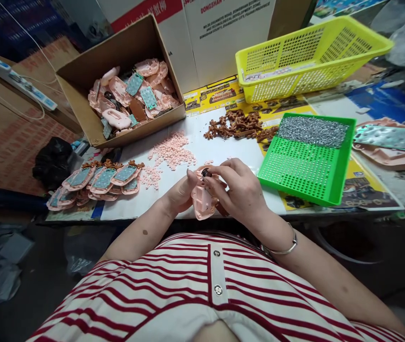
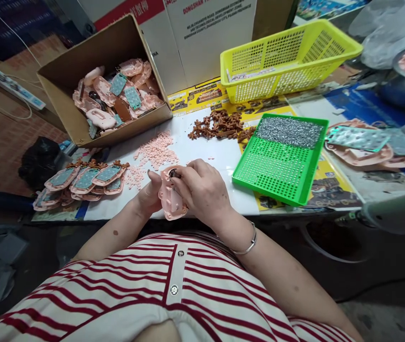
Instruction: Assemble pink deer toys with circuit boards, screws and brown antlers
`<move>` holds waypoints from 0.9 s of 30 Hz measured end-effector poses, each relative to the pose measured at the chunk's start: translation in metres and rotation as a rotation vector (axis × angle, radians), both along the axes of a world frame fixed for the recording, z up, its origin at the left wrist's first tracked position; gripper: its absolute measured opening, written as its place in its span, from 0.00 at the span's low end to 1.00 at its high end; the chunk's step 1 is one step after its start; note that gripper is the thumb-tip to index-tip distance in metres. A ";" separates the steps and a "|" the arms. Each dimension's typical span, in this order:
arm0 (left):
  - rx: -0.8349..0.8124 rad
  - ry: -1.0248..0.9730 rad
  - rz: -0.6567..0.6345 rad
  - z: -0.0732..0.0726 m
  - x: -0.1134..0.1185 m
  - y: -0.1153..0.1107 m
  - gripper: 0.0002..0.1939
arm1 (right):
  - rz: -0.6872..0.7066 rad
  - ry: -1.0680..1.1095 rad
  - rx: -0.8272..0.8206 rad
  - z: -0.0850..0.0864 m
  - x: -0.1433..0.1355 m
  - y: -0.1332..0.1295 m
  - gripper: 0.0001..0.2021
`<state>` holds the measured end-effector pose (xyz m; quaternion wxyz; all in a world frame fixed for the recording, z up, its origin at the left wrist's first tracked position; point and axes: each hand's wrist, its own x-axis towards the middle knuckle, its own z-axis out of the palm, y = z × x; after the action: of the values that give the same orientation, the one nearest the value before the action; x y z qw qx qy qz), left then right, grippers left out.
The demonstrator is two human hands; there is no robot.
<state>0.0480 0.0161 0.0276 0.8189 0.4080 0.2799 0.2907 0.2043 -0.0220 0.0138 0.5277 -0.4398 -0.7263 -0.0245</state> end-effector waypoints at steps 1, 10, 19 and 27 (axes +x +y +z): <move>0.000 0.002 0.008 0.000 0.000 0.000 0.46 | 0.019 0.021 -0.009 -0.001 0.000 0.001 0.08; 0.012 0.051 0.072 -0.008 -0.004 0.002 0.45 | 0.233 0.160 -0.247 -0.002 0.014 0.008 0.10; -0.006 0.064 0.009 -0.012 -0.003 0.003 0.46 | 0.200 0.019 -0.182 -0.005 0.018 0.011 0.12; 0.008 0.091 -0.005 -0.012 -0.002 0.002 0.46 | 0.210 0.073 -0.262 -0.012 0.016 0.015 0.06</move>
<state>0.0458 0.0185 0.0159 0.8044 0.4249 0.3145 0.2712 0.2201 -0.0066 0.0016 0.4914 -0.4269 -0.7457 0.1417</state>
